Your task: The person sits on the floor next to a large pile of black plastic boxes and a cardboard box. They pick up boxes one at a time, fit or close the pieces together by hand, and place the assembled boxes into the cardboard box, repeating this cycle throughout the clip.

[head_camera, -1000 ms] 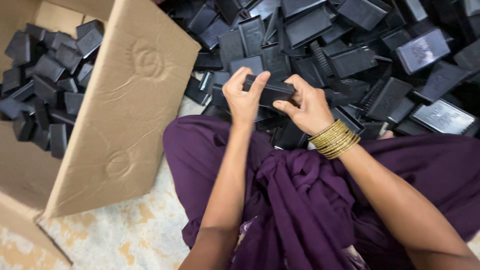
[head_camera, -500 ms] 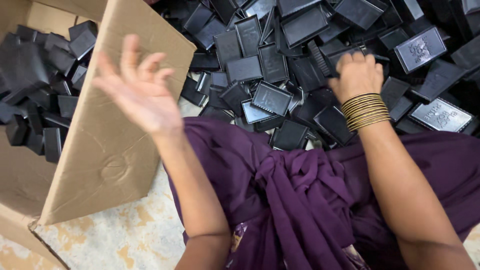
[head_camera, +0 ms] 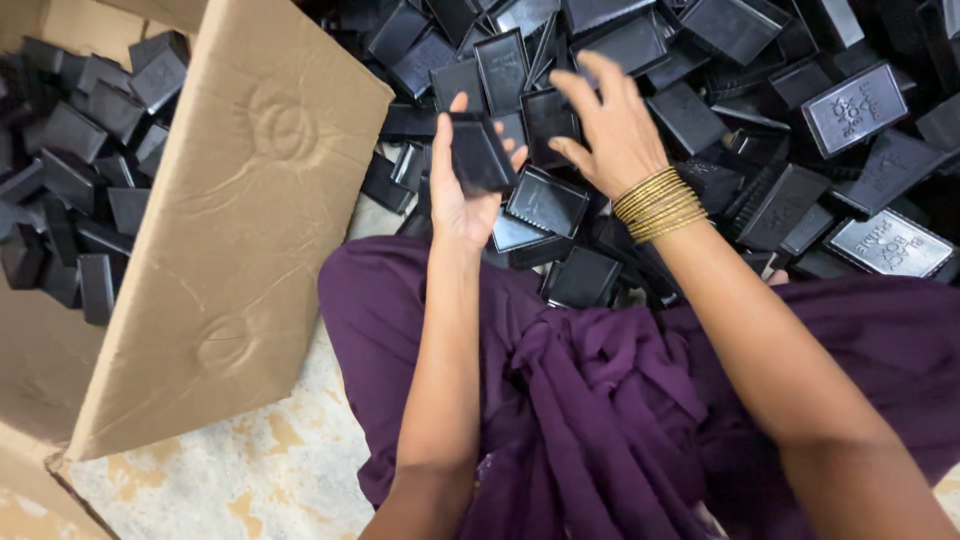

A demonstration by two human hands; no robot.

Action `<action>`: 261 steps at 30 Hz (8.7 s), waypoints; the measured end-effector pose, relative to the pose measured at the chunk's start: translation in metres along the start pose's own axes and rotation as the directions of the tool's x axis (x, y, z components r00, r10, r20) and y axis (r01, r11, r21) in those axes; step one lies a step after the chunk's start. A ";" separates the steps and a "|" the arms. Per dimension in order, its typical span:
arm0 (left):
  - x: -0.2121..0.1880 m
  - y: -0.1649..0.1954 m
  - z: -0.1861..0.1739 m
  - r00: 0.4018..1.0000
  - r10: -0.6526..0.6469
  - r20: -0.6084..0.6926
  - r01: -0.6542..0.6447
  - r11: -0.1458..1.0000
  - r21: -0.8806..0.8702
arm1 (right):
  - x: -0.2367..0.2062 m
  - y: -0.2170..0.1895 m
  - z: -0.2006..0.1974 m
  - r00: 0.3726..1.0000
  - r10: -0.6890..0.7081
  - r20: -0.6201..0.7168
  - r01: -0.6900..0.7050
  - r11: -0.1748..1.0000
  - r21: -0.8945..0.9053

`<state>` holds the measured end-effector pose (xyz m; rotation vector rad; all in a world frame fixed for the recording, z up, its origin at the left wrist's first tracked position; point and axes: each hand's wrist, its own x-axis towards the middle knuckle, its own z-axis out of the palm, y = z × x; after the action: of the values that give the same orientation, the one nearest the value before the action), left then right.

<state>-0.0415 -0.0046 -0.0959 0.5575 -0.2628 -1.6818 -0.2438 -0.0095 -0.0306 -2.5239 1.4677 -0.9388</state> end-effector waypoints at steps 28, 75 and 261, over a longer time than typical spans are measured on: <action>-0.018 -0.032 0.018 0.945 0.249 0.210 -0.305 0.902 0.304 | -0.028 -0.059 -0.028 0.922 0.320 0.219 -0.386 0.699 0.602; -0.072 0.133 0.050 0.517 0.856 0.020 -0.823 0.491 0.287 | -0.035 0.017 -0.012 0.986 0.166 0.013 -0.165 0.986 -0.032; -0.035 -0.001 0.026 0.557 0.728 0.401 -0.519 -0.073 0.852 | -0.038 -0.066 -0.022 0.982 0.100 0.158 -0.158 0.895 0.417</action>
<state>-0.0515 0.0265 -0.0669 1.2206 -1.2551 -0.2710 -0.2193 0.0623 -0.0071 -2.1007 1.2119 -0.9303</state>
